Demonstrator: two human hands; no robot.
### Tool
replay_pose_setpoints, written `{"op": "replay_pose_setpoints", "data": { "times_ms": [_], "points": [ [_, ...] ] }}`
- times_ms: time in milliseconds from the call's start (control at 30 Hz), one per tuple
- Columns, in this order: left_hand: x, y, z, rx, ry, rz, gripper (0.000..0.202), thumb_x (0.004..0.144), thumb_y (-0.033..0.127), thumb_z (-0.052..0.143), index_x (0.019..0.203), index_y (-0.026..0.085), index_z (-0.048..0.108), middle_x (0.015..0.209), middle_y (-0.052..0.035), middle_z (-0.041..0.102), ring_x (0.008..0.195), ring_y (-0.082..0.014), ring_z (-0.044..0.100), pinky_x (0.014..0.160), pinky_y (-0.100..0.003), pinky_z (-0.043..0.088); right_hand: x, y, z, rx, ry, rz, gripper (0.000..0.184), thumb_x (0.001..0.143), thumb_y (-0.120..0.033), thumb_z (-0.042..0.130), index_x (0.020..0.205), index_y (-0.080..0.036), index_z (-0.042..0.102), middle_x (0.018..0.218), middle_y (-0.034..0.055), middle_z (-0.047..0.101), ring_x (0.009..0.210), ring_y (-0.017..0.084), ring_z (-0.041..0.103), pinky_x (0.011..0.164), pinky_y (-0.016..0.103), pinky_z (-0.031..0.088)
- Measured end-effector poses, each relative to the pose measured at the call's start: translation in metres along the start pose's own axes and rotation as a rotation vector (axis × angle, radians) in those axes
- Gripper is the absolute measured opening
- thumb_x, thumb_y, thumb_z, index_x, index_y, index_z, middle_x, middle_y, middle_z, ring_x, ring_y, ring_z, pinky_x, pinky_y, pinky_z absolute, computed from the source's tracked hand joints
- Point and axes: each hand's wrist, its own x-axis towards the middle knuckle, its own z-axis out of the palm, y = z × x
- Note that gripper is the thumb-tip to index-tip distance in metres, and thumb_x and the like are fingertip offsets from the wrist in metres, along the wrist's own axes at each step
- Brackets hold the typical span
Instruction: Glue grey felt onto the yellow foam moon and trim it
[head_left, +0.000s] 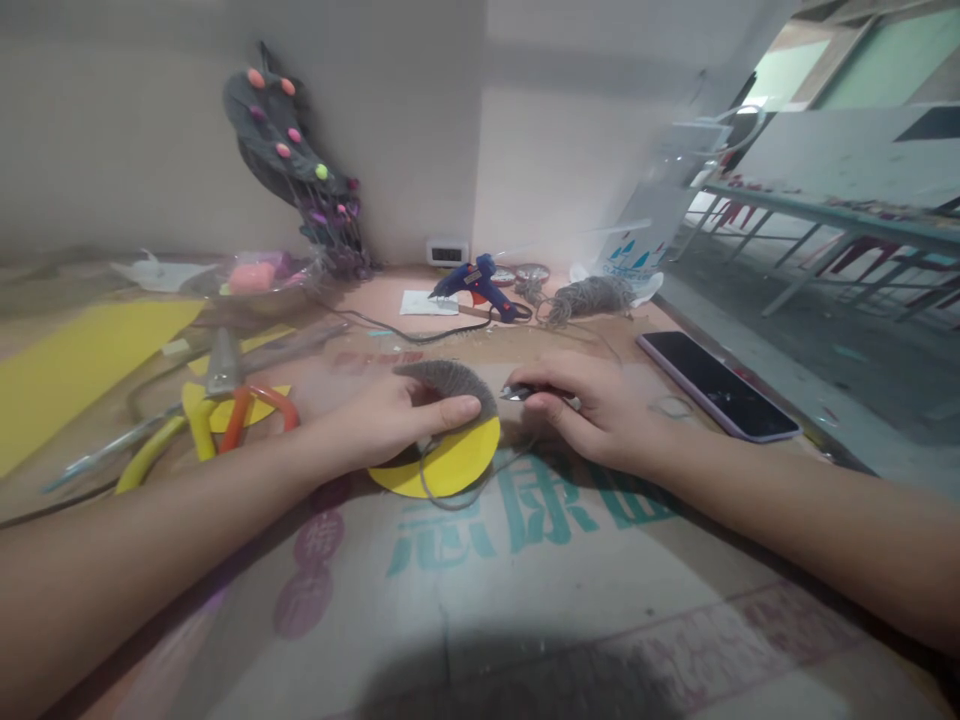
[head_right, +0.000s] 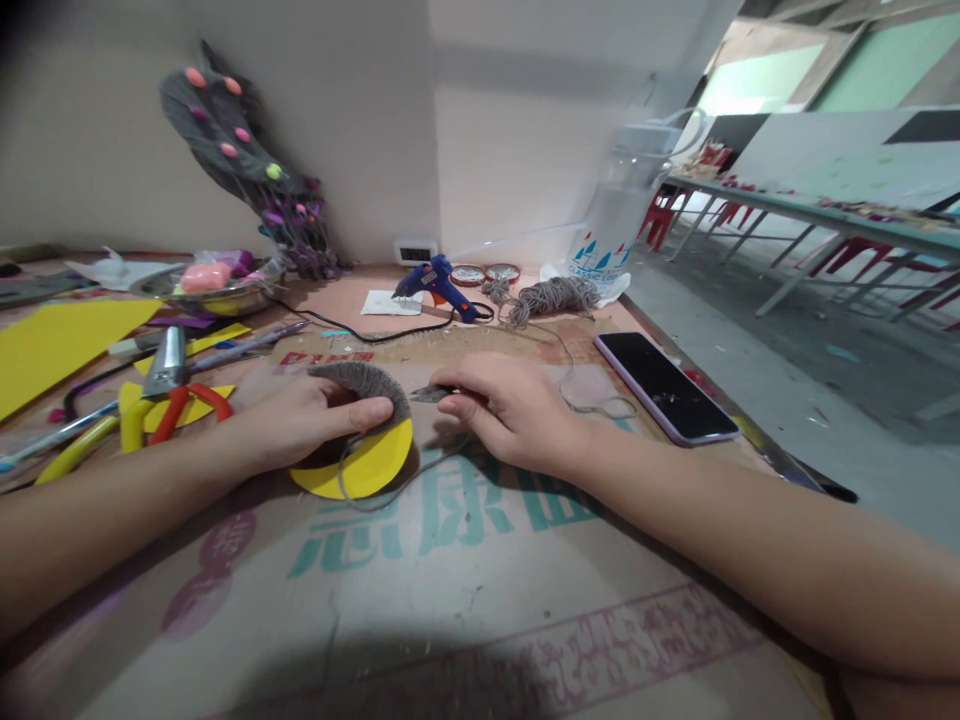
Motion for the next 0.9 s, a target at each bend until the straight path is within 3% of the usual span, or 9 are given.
{"op": "replay_pose_setpoints", "data": {
  "times_ms": [600,900],
  "points": [
    [-0.0004,0.0010,-0.0004,0.019,0.005,-0.032,0.046,0.080,0.058,0.054,0.105,0.023,0.070,0.088,-0.0030,0.073,0.076,-0.0198,0.065,0.059,-0.024,0.047,-0.0008,0.0015,0.0008,-0.100,-0.023,-0.068,0.025,0.094,-0.030,0.045,0.102,-0.014,0.062,0.080,0.0065,0.065,0.071,0.016,0.055,0.066,0.028,0.039],
    [0.0015,-0.0042,0.0006,-0.101,-0.060,-0.033,0.045,0.079,0.059,0.056,0.104,0.023,0.069,0.096,-0.0024,0.073,0.084,-0.0202,0.065,0.069,-0.025,0.049,-0.0011,0.0022,0.0002,-0.168,-0.055,-0.106,0.023,0.093,-0.028,0.045,0.103,-0.014,0.061,0.081,0.0065,0.062,0.069,0.015,0.050,0.064,0.028,0.036]
  ]
}}
